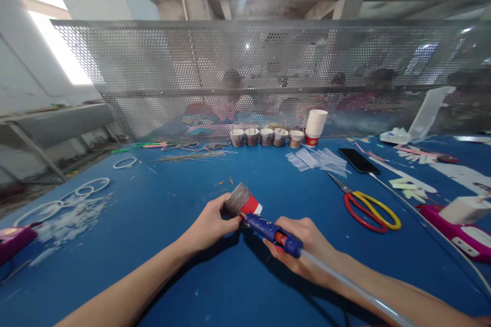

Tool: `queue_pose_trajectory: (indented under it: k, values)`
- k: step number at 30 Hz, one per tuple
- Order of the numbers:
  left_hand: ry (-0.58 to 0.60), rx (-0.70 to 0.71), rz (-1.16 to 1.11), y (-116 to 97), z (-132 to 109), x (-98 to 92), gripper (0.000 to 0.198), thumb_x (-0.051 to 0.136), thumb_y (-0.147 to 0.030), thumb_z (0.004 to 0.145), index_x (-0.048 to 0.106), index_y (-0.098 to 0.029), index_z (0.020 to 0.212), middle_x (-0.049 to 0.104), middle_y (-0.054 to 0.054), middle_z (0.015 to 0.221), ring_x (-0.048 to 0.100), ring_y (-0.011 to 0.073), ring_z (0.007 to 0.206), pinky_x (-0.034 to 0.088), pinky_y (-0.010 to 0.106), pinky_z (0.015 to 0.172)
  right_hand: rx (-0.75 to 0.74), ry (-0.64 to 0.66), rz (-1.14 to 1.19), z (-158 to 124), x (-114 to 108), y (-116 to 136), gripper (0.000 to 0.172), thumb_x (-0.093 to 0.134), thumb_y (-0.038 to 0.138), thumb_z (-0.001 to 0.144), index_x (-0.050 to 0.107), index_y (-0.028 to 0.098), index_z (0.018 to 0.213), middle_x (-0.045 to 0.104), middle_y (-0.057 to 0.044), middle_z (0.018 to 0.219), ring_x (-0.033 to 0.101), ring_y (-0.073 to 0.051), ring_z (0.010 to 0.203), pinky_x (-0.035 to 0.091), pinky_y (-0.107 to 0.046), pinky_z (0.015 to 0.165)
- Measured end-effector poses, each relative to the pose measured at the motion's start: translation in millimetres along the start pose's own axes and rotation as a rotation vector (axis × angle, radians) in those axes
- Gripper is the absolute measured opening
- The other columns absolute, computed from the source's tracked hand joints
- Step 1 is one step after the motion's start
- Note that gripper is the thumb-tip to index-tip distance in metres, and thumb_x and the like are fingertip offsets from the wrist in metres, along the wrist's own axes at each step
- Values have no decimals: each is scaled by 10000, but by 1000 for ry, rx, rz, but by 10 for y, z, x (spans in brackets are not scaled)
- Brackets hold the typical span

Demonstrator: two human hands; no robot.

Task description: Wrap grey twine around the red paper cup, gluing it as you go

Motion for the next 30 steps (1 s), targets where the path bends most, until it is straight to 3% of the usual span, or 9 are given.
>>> queue_pose_trajectory:
  k: [13, 22, 25, 30]
  values:
    - [-22, -38, -51, -28, -4, 4, 220, 646, -207, 669, 615, -133, 874, 665, 23, 763, 599, 159, 696, 484, 270, 670, 33, 49, 38, 9, 6, -9, 202, 492, 322, 846, 473, 196, 690, 573, -1, 581, 482, -103, 455, 342, -217, 467]
    - [-12, -16, -23, -1, 7, -3, 228, 638, -244, 694, 613, -132, 891, 657, 24, 773, 596, 165, 702, 482, 269, 662, 15, 0, 20, 29, -18, -8, 204, 513, 303, 829, 469, 199, 658, 544, 14, 550, 444, -93, 434, 335, -217, 454]
    - [-42, -49, -47, 23, 19, -49, 241, 639, -230, 668, 619, -132, 887, 659, 18, 745, 606, 172, 682, 482, 275, 644, 169, -98, 65, 70, -204, -161, 232, 528, 334, 819, 499, 200, 632, 538, 22, 518, 442, -95, 426, 353, -211, 441]
    - [-111, -110, -73, 55, 34, -146, 282, 657, -236, 630, 635, -136, 893, 675, 23, 727, 630, 197, 680, 486, 300, 649, 537, -201, 80, 134, -536, -716, 370, 493, 459, 836, 602, 172, 630, 580, -4, 521, 501, -128, 434, 378, -231, 421]
Point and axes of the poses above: each hand's wrist, its own z-axis towards the middle knuckle, its own x-axis out of the palm, y = z × x, the point moved 8 cm from there along z, towards the middle knuckle
